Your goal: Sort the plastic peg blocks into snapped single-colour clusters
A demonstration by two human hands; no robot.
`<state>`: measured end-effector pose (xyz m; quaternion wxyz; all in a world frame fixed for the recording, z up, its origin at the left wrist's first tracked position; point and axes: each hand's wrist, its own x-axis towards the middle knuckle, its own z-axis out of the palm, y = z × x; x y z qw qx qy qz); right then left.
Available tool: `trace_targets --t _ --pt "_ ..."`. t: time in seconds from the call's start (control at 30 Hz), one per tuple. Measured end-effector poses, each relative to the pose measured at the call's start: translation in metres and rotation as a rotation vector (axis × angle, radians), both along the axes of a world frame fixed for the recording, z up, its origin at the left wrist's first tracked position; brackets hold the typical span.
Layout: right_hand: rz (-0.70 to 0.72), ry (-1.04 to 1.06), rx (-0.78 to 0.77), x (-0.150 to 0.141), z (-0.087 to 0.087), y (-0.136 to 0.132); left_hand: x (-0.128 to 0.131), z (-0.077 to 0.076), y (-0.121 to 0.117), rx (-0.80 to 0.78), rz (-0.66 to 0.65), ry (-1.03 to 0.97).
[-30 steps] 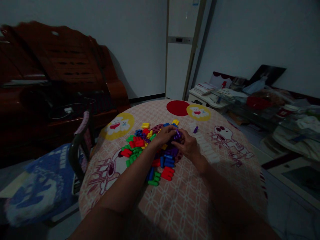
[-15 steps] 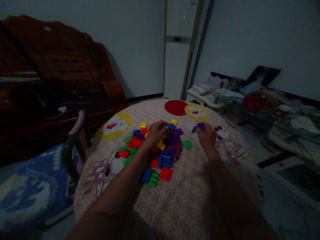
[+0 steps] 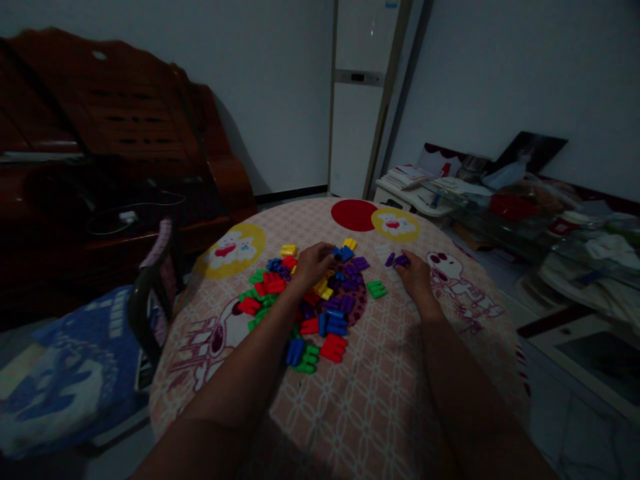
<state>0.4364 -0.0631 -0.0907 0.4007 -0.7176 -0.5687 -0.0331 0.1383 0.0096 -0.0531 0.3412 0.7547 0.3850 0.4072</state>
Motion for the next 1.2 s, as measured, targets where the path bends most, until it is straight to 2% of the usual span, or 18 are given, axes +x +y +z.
trace_targets --t 0.4,0.57,0.63,0.7,0.83,0.97,1.2 --pt "0.072 -0.036 0.074 -0.006 -0.008 0.001 0.006 0.012 -0.012 0.059 -0.032 0.15" --pt "0.015 -0.12 0.134 -0.017 0.01 -0.005 0.006 0.008 -0.011 0.139 -0.013 0.23" --pt "0.089 -0.158 0.194 -0.03 0.017 -0.006 0.008 0.006 -0.011 0.174 -0.051 0.278" --pt "0.236 -0.173 0.197 -0.046 0.019 -0.005 0.009 0.004 -0.012 0.199 -0.134 0.325" --pt "0.481 -0.168 0.025 -0.072 0.003 0.002 0.011 0.003 -0.015 0.197 -0.293 0.377" --pt "0.541 -0.113 -0.043 -0.075 -0.009 0.006 0.01 0.006 -0.017 0.182 -0.323 0.406" --pt "0.517 -0.021 0.002 -0.076 0.006 0.001 0.01 0.008 -0.018 0.192 -0.335 0.413"
